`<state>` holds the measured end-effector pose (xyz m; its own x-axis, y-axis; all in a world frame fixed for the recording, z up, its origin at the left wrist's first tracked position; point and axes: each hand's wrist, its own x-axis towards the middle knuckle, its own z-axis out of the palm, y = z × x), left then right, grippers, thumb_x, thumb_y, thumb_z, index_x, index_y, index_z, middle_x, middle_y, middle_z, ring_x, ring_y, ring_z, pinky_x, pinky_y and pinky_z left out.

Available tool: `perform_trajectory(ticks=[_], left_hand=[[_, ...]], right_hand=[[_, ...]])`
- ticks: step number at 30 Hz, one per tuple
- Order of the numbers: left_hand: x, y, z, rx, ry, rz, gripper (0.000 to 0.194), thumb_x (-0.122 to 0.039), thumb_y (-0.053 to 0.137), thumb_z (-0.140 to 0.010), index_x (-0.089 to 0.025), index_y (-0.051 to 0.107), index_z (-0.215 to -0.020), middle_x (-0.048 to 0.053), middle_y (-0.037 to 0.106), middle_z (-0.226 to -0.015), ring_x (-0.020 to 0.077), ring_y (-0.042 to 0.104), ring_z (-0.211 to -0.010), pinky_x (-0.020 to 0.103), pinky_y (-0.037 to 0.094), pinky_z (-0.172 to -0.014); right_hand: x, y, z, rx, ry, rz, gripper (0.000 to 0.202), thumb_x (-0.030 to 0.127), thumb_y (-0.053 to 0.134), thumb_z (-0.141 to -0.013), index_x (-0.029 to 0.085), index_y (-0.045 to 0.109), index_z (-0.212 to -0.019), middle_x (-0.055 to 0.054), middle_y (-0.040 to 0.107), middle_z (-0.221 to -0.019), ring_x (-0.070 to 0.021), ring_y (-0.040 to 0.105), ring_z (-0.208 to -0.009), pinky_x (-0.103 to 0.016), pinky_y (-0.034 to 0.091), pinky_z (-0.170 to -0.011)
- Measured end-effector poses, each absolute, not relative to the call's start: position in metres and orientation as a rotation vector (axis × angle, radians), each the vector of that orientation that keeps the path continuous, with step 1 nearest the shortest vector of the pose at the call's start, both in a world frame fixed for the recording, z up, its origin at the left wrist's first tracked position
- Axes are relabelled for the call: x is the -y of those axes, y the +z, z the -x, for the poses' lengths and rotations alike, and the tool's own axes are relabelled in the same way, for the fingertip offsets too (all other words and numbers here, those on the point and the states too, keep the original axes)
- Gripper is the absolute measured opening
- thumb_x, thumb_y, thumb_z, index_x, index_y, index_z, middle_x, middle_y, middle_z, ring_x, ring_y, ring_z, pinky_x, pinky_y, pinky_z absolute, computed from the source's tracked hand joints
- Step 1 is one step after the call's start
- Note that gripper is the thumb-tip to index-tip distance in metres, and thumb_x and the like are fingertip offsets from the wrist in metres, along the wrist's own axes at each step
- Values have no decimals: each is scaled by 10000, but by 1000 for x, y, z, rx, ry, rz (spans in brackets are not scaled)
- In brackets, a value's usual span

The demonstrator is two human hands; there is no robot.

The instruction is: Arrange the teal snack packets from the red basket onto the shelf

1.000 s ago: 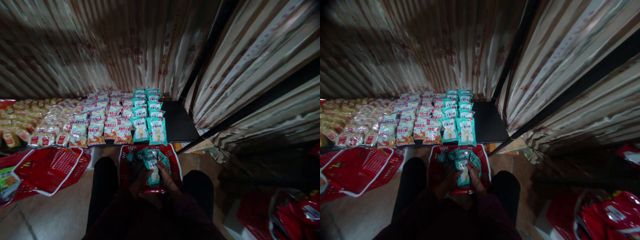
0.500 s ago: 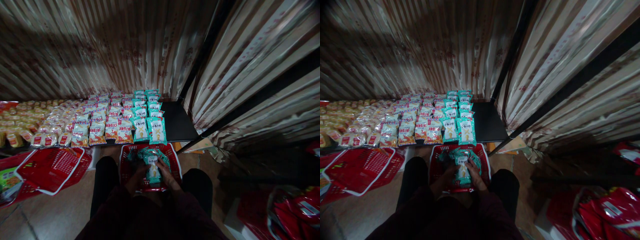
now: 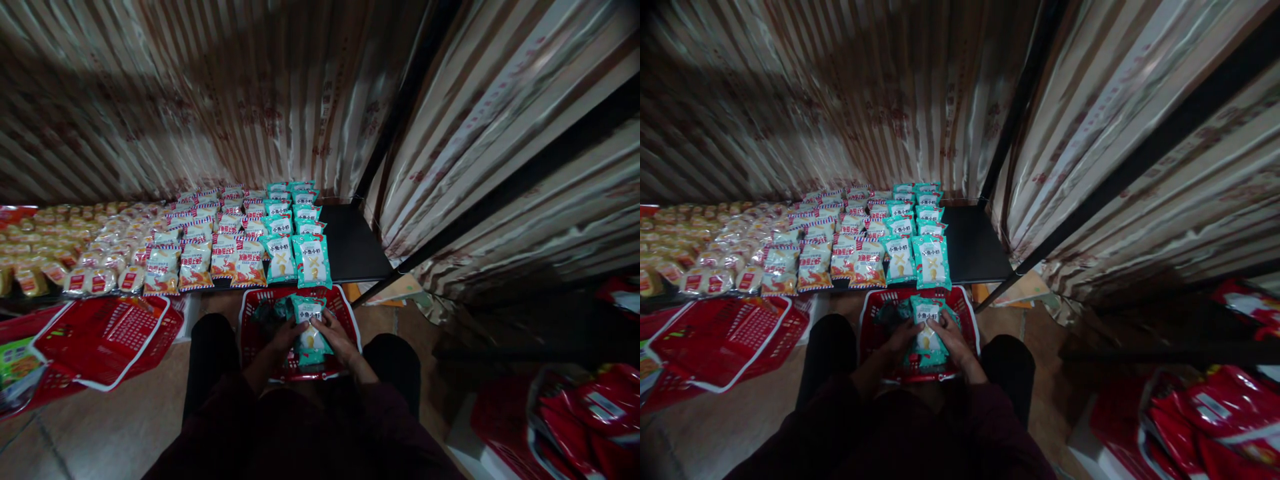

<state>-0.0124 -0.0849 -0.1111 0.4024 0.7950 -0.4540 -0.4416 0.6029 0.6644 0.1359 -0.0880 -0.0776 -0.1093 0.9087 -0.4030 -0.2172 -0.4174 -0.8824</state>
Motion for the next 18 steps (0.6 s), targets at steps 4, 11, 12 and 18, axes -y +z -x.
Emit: perform_trajectory(ticks=[4,11,12,18], left_hand=[[85,-96,13,-825,815,-565,635,-360,827,-589,-140,599,-1140,120,711,-989,257,672,-901,391,506,-844],[84,-66,9,-777,832,-582,668,-383,823,-598,-144,591,-1177,130,707,-1029,281,667,-928,409,492,-866],[83,-64,8,-774,832,-585,675,-388,825,-593,-141,592,-1177,130,708,-1024,285,667,-929,411,492,-865],[82,-56,7,-741,830,-626,602,-414,754,-686,-141,583,-1195,120,700,-1043,282,651,-966,409,486,-872]], right_hand=[[83,-68,-139,856,1618,1319,560,532,732,-652,224,595,-1100,-41,736,-935,-242,698,-786,-322,547,-646],[77,-51,-143,787,1514,1379,597,593,732,-618,209,651,-1069,-50,751,-897,-246,701,-749,-307,543,-605],[76,-50,-143,773,1510,1376,604,591,738,-611,208,655,-1071,-51,751,-907,-250,701,-760,-309,544,-606],[73,-50,-143,646,1525,1348,601,575,735,-626,205,660,-1094,-52,756,-883,-262,707,-771,-327,558,-606]])
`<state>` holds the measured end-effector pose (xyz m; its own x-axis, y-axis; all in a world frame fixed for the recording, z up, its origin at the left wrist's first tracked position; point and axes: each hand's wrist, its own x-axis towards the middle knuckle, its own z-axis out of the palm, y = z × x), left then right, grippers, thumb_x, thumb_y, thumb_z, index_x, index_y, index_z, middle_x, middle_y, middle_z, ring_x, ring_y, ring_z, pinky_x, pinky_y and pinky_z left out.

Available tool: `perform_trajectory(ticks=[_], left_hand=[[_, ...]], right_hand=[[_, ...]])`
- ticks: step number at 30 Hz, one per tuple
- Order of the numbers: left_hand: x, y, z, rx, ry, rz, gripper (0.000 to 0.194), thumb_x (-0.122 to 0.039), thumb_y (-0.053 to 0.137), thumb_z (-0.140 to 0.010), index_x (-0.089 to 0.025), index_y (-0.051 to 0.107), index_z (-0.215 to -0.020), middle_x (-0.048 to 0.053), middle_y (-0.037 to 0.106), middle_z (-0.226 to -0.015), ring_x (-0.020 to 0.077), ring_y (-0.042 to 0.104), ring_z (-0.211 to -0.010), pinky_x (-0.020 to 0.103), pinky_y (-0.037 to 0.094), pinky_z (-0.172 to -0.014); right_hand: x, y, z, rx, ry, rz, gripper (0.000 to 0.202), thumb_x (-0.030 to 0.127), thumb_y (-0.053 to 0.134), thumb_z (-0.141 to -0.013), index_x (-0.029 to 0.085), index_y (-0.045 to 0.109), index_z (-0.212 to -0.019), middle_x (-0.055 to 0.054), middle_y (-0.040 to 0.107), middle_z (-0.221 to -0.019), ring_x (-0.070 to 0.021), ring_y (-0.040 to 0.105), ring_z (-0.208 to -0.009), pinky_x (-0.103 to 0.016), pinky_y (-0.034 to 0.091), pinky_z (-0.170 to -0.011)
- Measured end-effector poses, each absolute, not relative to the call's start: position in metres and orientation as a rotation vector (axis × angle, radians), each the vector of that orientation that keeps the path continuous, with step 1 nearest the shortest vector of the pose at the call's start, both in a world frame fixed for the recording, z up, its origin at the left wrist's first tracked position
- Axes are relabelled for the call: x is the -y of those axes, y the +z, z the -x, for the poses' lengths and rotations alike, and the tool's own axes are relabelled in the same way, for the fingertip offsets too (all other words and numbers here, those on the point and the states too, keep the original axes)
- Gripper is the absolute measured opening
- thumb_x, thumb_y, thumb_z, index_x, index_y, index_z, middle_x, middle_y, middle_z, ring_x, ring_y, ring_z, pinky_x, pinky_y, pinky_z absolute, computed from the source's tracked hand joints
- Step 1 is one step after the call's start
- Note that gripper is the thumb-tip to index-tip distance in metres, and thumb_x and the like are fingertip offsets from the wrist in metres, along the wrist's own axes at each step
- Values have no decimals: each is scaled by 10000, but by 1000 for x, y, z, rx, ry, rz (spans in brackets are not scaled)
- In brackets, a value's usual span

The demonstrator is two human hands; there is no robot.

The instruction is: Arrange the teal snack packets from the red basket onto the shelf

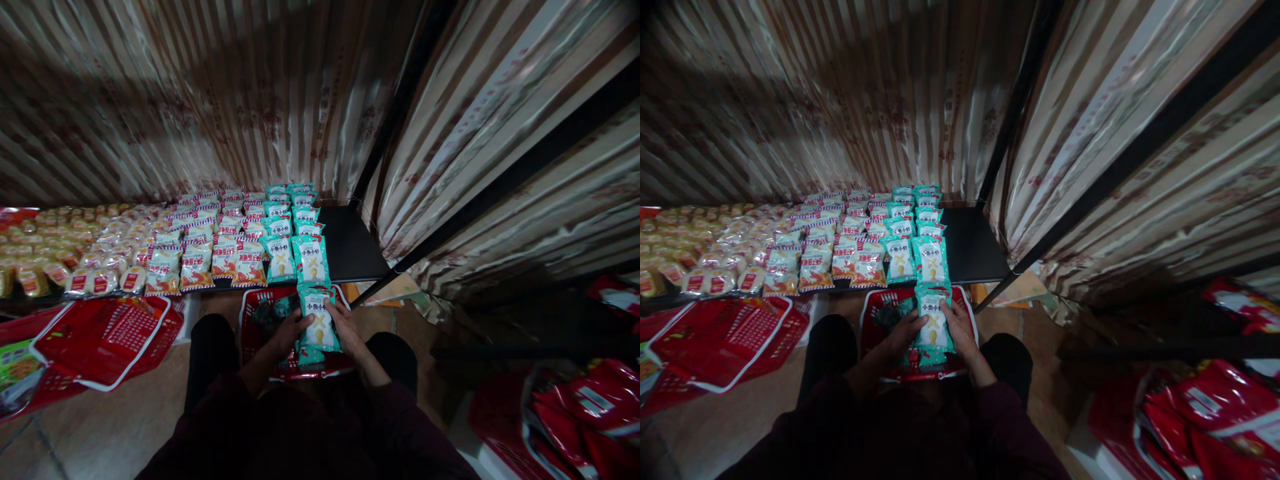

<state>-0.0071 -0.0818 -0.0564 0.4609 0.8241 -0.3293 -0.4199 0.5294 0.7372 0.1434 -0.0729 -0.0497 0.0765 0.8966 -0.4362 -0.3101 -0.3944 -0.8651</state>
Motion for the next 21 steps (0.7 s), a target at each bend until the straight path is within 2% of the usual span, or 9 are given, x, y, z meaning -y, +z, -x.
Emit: perform_trajectory(ticks=[4,11,15,21], left_hand=[[81,-57,7,-728,829,-633,553,-422,704,-741,-154,575,-1208,111,692,-1065,261,642,-983,397,473,-895],[79,-62,8,-766,828,-620,552,-460,719,-704,-189,601,-1169,73,704,-1028,250,647,-980,370,489,-873],[79,-54,11,-731,817,-610,536,-432,726,-703,-175,612,-1159,86,713,-998,260,651,-978,377,488,-880],[73,-41,12,-719,839,-573,548,-396,775,-644,-150,631,-1113,94,717,-979,271,651,-975,396,486,-892]], right_hand=[[71,-53,-147,646,1493,1385,561,571,712,-657,211,678,-1086,-36,759,-851,-252,710,-735,-337,565,-629],[68,-54,-148,678,1463,1408,580,602,694,-662,180,699,-1061,-63,757,-861,-259,707,-726,-344,568,-628],[62,-52,-147,687,1440,1432,555,609,674,-683,185,703,-1040,-60,754,-844,-258,704,-737,-340,565,-621],[61,-36,-149,803,1400,1371,510,598,634,-729,211,683,-1057,-41,746,-903,-256,688,-852,-327,559,-692]])
